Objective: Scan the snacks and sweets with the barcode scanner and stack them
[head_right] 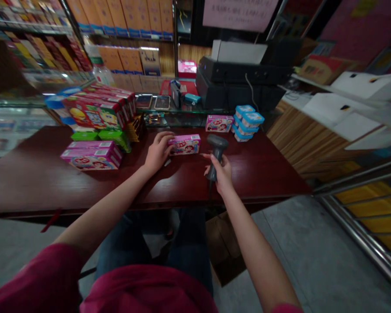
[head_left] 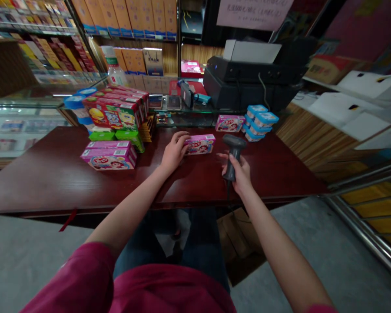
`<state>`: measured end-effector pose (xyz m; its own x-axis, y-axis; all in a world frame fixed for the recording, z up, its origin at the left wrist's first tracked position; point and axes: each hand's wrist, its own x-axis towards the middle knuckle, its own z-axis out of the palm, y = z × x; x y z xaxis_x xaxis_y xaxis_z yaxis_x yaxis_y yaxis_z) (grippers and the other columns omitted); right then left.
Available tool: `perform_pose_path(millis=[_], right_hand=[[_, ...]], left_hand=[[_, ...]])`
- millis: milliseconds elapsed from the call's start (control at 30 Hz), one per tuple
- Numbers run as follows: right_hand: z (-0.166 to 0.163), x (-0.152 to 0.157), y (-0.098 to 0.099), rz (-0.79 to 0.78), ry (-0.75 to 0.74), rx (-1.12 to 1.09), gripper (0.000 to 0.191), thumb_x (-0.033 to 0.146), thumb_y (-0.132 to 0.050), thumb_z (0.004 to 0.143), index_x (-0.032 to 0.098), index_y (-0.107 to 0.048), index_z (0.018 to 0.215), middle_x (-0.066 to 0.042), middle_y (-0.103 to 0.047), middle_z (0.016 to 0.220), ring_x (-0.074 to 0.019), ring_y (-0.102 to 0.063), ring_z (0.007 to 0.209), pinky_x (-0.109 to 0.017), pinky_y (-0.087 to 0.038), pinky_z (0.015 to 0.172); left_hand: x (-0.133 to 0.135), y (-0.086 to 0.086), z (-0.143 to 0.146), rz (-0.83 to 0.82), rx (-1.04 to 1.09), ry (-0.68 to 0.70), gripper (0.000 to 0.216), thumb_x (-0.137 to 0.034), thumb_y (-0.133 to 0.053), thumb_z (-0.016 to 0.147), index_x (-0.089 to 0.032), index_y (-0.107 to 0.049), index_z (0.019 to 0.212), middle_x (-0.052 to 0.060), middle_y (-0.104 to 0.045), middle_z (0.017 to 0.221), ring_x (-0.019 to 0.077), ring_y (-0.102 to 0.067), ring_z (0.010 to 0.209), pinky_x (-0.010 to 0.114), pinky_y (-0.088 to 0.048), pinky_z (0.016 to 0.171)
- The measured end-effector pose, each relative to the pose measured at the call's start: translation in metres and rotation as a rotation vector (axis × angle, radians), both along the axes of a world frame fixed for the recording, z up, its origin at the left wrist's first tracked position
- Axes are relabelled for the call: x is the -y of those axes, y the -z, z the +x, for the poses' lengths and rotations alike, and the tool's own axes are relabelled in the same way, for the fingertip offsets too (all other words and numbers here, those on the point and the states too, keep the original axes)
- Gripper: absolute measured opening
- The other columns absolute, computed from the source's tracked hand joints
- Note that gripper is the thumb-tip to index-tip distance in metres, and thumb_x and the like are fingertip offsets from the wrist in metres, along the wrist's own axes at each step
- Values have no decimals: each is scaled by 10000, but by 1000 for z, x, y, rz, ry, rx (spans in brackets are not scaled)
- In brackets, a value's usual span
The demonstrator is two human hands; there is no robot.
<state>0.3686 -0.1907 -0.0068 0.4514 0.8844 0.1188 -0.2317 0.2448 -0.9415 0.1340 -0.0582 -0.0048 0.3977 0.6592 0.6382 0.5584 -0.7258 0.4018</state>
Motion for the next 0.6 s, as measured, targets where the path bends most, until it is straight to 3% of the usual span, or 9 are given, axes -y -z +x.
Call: perform_pose_path(millis=[167,300,433,600], right_hand=[[53,-10,-2,31,251,-52,548,557,-947,636,220,-676,973,-13,-849,889,-88,-596,399,-228,-540,415],[61,-13,2,51,423,-118,500,539,-931,659,211,-657,919,5,-808,760,-87,-586,395,-204,-500,377],[57,-14,5,53,446,-88,457,508,-917,703,218,-645,927,18,-780,731,-90,-589,400,-206,-497,378],[57,-13,3,29,396,-95,447,496,-899,743,215,-649,985,13,-781,760,-95,-600,418,-223,-522,407]], left_hand=[[-16,7,66,15,-89,204,455,-172,-528,1042,-201,-571,1493,135,-592,1550,228,-576,1450,377,-498,1204],[-32,3,127,31,-223,147,605,-82,-486,1007,-221,-497,1595,98,-517,1665,257,-467,1563,448,-415,1280],[-51,-1,171,76,-291,76,637,-87,-486,1004,-265,-486,1616,61,-484,1689,266,-396,1611,527,-351,1311],[-73,5,192,107,-255,53,628,-114,-468,1025,-290,-467,1628,26,-424,1725,246,-268,1667,565,-241,1359]])
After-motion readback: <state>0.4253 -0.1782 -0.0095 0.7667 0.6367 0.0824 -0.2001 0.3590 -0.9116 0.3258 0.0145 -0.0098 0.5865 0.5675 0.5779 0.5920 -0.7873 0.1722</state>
